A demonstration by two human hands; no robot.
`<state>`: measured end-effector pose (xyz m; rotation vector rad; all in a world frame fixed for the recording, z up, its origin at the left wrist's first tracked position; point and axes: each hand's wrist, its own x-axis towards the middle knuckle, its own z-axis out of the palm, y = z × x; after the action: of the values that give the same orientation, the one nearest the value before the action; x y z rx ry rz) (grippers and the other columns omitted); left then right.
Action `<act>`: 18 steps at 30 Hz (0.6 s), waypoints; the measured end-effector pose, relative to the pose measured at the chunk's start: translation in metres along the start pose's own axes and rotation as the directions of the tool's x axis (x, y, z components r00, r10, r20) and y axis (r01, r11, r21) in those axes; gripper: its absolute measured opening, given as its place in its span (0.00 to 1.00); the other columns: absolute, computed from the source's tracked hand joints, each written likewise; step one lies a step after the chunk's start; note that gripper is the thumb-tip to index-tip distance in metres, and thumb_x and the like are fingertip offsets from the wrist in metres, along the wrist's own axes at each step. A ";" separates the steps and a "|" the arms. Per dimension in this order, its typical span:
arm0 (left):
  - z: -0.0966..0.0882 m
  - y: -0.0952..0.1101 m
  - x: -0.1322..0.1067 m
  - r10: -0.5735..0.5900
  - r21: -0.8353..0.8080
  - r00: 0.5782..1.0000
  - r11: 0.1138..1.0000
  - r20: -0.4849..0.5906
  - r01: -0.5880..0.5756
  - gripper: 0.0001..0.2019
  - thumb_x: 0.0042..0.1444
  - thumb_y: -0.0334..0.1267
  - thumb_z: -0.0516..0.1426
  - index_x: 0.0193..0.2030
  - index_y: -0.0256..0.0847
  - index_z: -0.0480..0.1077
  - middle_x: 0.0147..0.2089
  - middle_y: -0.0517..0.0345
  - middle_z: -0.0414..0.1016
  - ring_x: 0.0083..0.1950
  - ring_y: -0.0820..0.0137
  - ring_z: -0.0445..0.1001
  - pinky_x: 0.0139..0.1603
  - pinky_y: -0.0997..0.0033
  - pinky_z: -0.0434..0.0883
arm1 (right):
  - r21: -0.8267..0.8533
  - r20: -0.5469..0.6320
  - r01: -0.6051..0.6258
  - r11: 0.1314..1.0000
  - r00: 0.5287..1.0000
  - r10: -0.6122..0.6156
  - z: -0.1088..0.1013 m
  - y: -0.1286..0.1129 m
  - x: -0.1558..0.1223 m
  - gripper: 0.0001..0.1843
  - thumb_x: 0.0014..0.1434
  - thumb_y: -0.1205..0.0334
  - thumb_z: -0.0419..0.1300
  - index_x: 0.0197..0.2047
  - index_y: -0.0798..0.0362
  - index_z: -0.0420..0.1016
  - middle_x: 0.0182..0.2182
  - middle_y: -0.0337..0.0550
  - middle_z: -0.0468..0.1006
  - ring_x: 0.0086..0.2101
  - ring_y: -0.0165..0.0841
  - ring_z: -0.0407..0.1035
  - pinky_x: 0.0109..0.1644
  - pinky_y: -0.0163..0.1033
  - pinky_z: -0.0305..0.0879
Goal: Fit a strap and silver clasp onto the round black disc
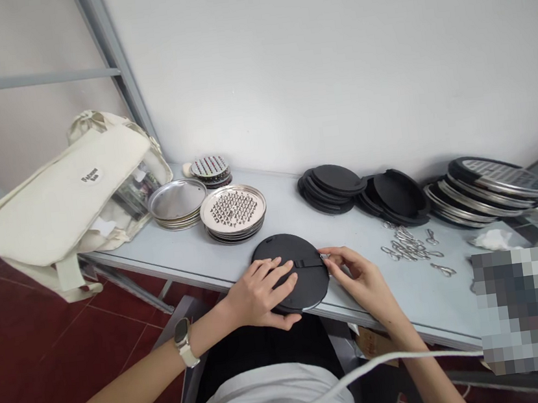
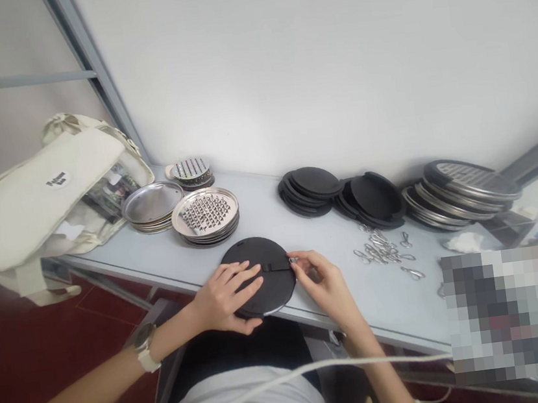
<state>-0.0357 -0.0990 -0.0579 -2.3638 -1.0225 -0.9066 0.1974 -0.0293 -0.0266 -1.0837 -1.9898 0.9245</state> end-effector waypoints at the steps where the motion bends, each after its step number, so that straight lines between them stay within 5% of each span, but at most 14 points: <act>1: 0.000 0.000 0.000 -0.002 -0.002 1.000 1.000 0.002 0.002 0.29 0.51 0.56 0.54 0.52 0.34 0.68 0.54 0.42 0.71 0.55 0.53 0.68 0.51 0.55 0.67 | 0.004 0.002 0.003 1.000 1.000 -0.003 0.000 0.000 0.000 0.14 0.61 0.56 0.56 0.47 0.51 0.73 0.31 0.40 0.73 0.33 0.31 0.67 0.41 0.35 0.63; 18: 0.001 0.000 -0.001 -0.004 -0.006 1.000 1.000 -0.005 0.004 0.29 0.51 0.56 0.54 0.52 0.34 0.69 0.54 0.43 0.71 0.55 0.53 0.68 0.51 0.54 0.67 | 0.080 0.006 -0.077 0.994 0.997 0.077 -0.001 0.005 0.002 0.16 0.59 0.52 0.58 0.46 0.52 0.75 0.35 0.43 0.77 0.37 0.34 0.70 0.43 0.39 0.67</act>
<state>-0.0359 -0.0987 -0.0589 -2.3643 -1.0242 -0.9174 0.1992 -0.0256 -0.0295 -1.1215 -1.9084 1.0380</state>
